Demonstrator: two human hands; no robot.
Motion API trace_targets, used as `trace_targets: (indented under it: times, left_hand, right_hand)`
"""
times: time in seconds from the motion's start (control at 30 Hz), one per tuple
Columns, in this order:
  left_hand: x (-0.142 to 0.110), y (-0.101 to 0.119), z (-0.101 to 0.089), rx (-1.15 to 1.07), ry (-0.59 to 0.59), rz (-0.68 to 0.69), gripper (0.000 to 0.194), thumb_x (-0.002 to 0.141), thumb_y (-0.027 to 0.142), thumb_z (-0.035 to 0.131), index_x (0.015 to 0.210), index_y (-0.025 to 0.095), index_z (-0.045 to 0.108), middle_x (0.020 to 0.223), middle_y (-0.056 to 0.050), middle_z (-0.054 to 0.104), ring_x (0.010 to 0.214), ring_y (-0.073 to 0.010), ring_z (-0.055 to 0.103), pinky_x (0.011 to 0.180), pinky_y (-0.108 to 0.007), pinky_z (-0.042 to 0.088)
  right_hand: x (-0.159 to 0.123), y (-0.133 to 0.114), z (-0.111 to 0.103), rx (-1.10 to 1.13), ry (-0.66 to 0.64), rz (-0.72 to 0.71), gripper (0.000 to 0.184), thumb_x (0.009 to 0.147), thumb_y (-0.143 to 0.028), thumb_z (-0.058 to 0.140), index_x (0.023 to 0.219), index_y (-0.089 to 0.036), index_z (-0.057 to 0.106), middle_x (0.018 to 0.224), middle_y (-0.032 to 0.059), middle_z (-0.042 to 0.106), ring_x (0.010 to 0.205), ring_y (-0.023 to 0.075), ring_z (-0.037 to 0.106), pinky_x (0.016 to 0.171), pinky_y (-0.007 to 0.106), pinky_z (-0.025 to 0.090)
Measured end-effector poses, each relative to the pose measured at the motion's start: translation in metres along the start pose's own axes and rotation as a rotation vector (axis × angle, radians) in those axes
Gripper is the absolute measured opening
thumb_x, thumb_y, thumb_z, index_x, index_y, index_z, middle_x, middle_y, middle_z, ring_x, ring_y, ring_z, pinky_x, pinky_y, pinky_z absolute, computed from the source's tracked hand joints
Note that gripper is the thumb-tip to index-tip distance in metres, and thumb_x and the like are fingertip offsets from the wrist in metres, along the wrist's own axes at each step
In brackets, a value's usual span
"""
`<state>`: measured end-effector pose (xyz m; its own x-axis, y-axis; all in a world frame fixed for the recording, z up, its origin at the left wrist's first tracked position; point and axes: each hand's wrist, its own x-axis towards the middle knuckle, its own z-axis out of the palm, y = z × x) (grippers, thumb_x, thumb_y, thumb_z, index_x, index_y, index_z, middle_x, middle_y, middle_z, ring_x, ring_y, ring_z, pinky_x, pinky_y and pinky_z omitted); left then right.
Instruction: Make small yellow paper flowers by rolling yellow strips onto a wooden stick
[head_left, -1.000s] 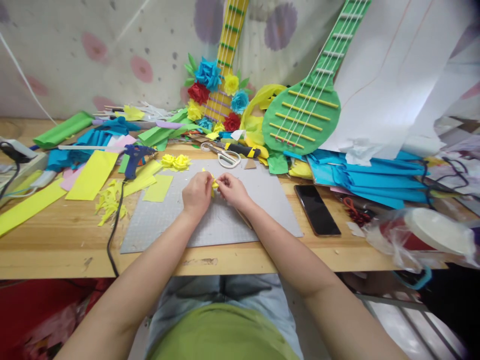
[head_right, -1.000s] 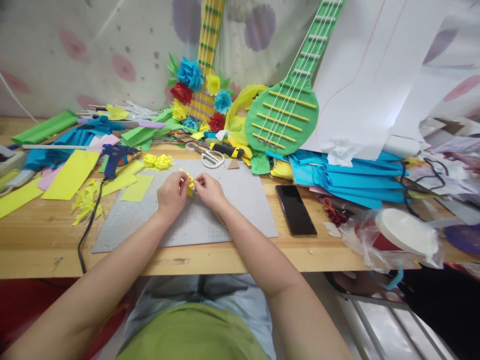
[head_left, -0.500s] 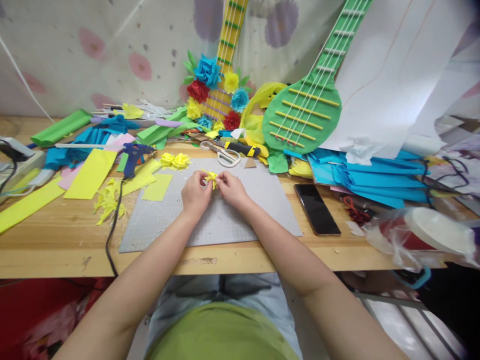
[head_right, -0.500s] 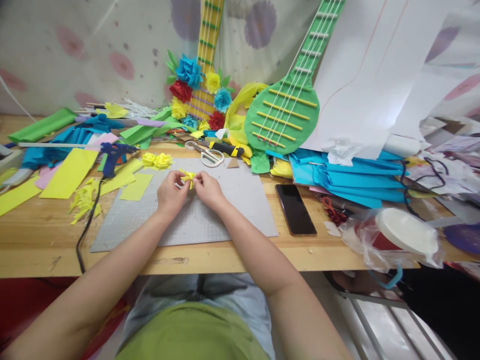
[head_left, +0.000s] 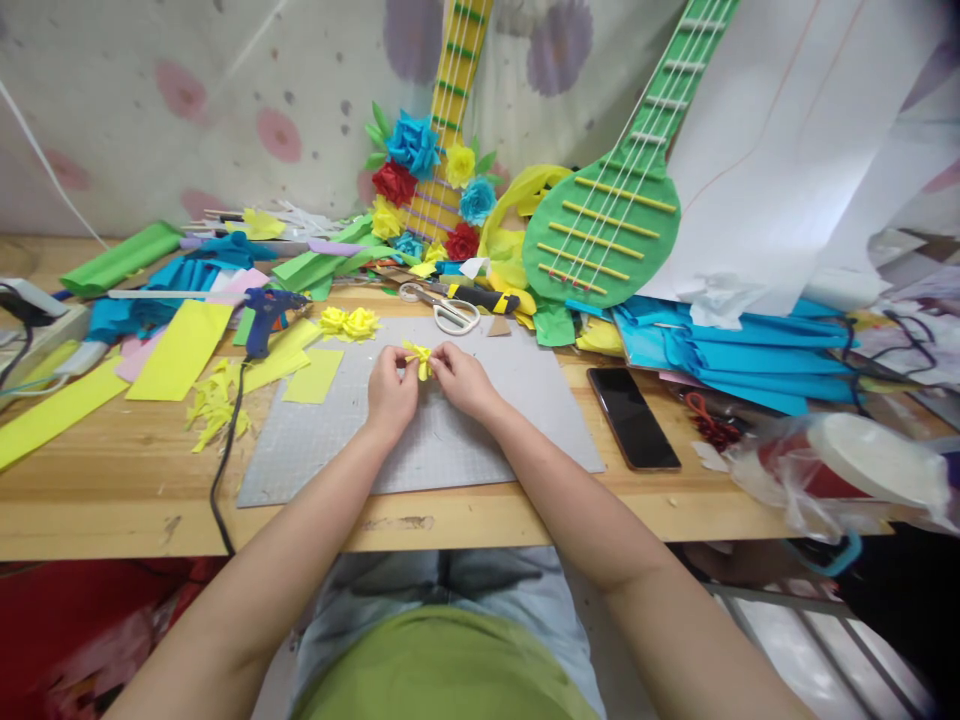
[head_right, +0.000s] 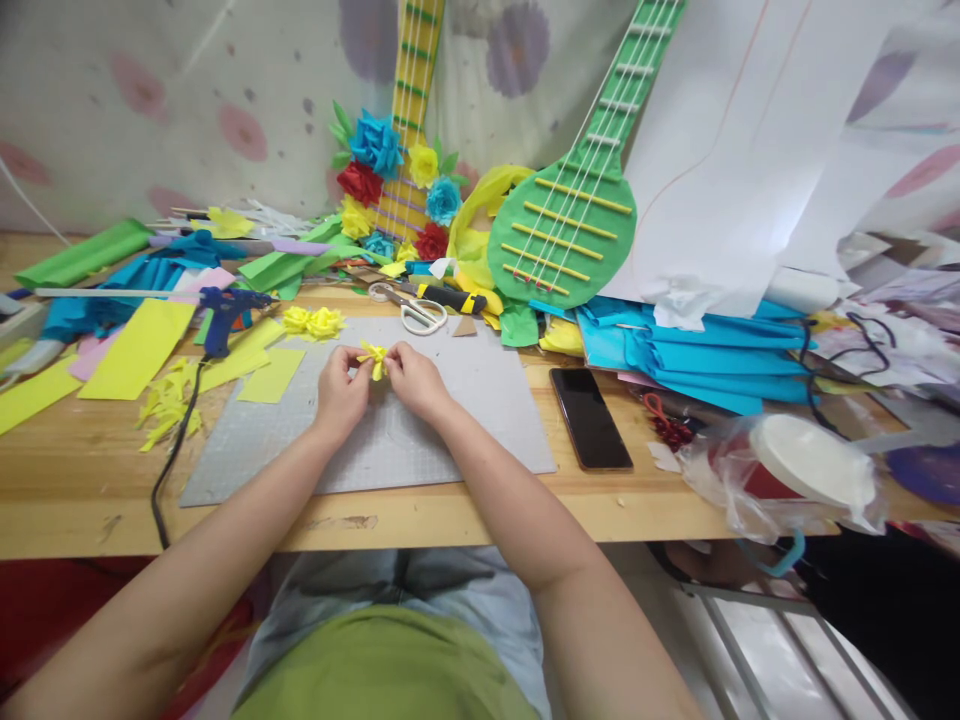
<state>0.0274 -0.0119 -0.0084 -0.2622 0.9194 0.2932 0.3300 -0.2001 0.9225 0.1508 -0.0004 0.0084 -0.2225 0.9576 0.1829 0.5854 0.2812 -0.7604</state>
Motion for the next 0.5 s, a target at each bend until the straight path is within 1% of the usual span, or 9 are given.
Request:
trace_targets:
  times: [0.13,0.3,0.5]
  left_hand:
    - [-0.0008,0.0017,-0.0010,0.061,0.022,0.063,0.007,0.071,0.023,0.054,0.076,0.019,0.052,0.074,-0.001,0.054,0.070,-0.0124,0.050,0.064,-0.023,0.036]
    - [-0.0004,0.0047,-0.0013,0.170,0.018,0.092,0.008,0.070,0.023,0.053,0.077,0.020,0.050,0.070,0.001,0.054,0.064,-0.0117,0.050,0.062,-0.023,0.035]
    - [0.0001,0.0056,-0.0017,0.230,0.005,0.105,0.014,0.067,0.021,0.054,0.080,0.021,0.048,0.076,0.001,0.056,0.070,-0.0122,0.053,0.067,-0.024,0.038]
  right_hand:
    - [-0.0014,-0.0018,-0.0019,-0.051,0.020,-0.024,0.010,0.081,-0.023,0.040,0.082,-0.020,0.050,0.074,-0.0016,0.057,0.066,0.0112,0.049,0.064,0.023,0.035]
    - [-0.0004,0.0015,0.0007,-0.052,-0.005,-0.030,0.012,0.083,-0.022,0.038,0.082,-0.019,0.050,0.074,-0.0009,0.057,0.068,0.0118,0.051,0.065,0.023,0.035]
    - [0.0011,0.0039,0.0035,-0.097,-0.019,-0.036,0.013,0.084,-0.023,0.038,0.084,-0.019,0.050,0.077,0.0005,0.059,0.070,0.0123,0.052,0.064,0.022,0.035]
